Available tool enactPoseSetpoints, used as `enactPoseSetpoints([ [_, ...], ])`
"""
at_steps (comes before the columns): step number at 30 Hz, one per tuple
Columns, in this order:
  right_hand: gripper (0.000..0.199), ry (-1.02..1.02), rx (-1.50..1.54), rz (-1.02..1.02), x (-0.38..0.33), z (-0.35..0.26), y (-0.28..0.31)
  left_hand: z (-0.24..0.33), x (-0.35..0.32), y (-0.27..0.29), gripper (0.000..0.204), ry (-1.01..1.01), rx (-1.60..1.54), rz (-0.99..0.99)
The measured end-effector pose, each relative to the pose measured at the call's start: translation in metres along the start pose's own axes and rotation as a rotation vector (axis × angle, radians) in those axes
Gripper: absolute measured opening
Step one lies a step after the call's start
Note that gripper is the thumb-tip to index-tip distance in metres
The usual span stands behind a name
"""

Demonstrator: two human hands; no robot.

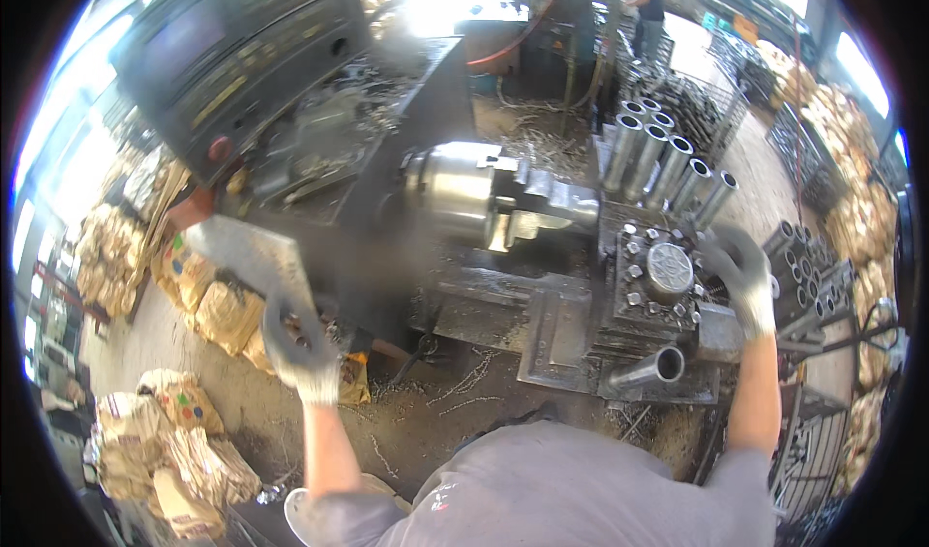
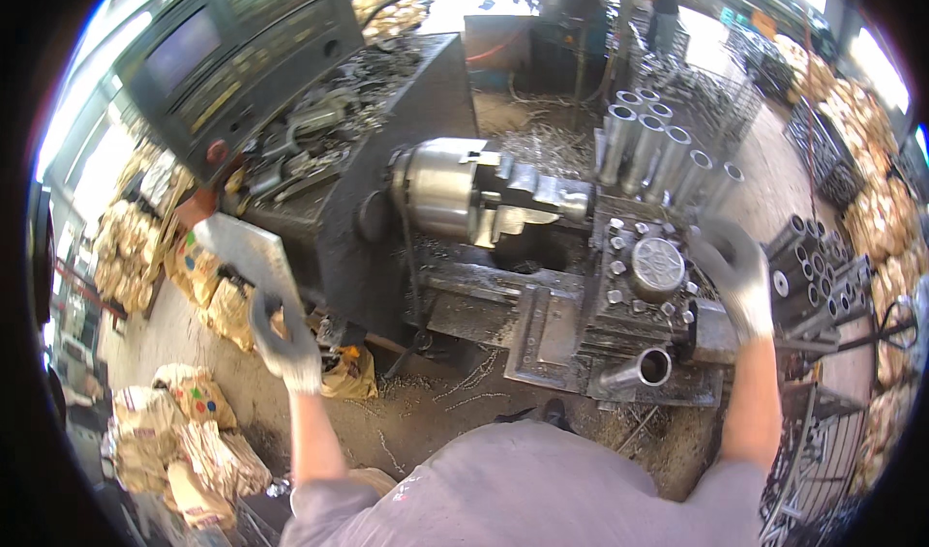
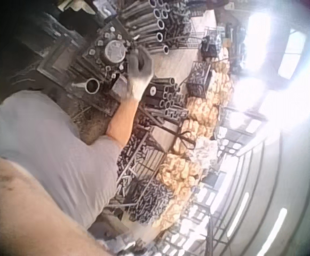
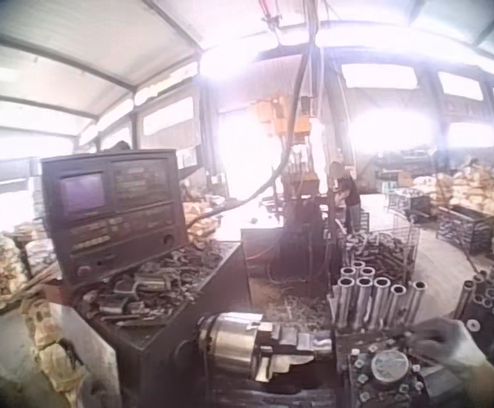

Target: The person operates a metal turning machine, loading cylindrical metal parts into the chuck, starting the machine, and removing finished parts. The person places the finished parts into a nearby basket.

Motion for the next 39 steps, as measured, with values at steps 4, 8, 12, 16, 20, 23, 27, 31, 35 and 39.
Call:
enactPoseSetpoints([
  [4, 0.037, 0.007, 0.139, 0.198, -0.116, 0.060, 0.019, 0.020, 0.162, -0.046, 0.050, -0.045, 0.174, -0.368],
  [8, 0.036, -0.122, 0.166, 0.226, -0.185, 0.087, 0.007, -0.039, 0.276, -0.104, 0.084, 0.248, 0.479, -0.740],
  [12, 0.032, -0.152, 0.136, 0.250, -0.212, 0.081, 0.002, -0.077, 0.304, -0.119, 0.085, 0.315, 0.518, -0.801],
  [16, 0.036, -0.196, 0.197, 0.198, -0.230, 0.104, -0.003, 0.068, 0.173, -0.051, 0.056, -0.202, 0.096, -0.218],
  [20, 0.038, -0.280, 0.250, 0.058, -0.221, 0.130, -0.023, 0.154, -0.046, -0.031, 0.019, -0.185, -0.450, -0.622],
  [23, 0.049, -0.232, 0.341, -0.109, -0.198, 0.153, -0.042, 0.097, -0.254, -0.058, 0.027, 0.353, -0.411, -1.346],
  [27, 0.062, -0.142, 0.174, -0.304, -0.156, 0.129, -0.069, 0.087, -0.381, -0.007, 0.042, 0.730, -0.233, -1.525],
  [31, 0.044, -0.075, -0.155, -0.336, -0.128, 0.144, -0.122, 0.099, -0.424, 0.062, 0.050, 0.936, -0.137, -1.531],
  [35, 0.031, 0.109, -0.045, -0.612, -0.163, 0.090, -0.208, 0.081, -0.496, 0.135, 0.053, 1.175, -0.168, -1.325],
  [39, 0.016, 0.349, -0.119, -1.022, -0.240, 0.084, -0.380, 0.062, -0.595, 0.245, 0.051, 1.417, -0.155, -1.051],
])
Point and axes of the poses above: each hand's wrist, its own x-axis towards the middle knuckle, its own y-axis out of the back of the hand, z = x × y, the point moved 4 cm from there along x, towards the middle knuckle, and after that the axes turned 15 degrees about -z, right-handed, at the moved point
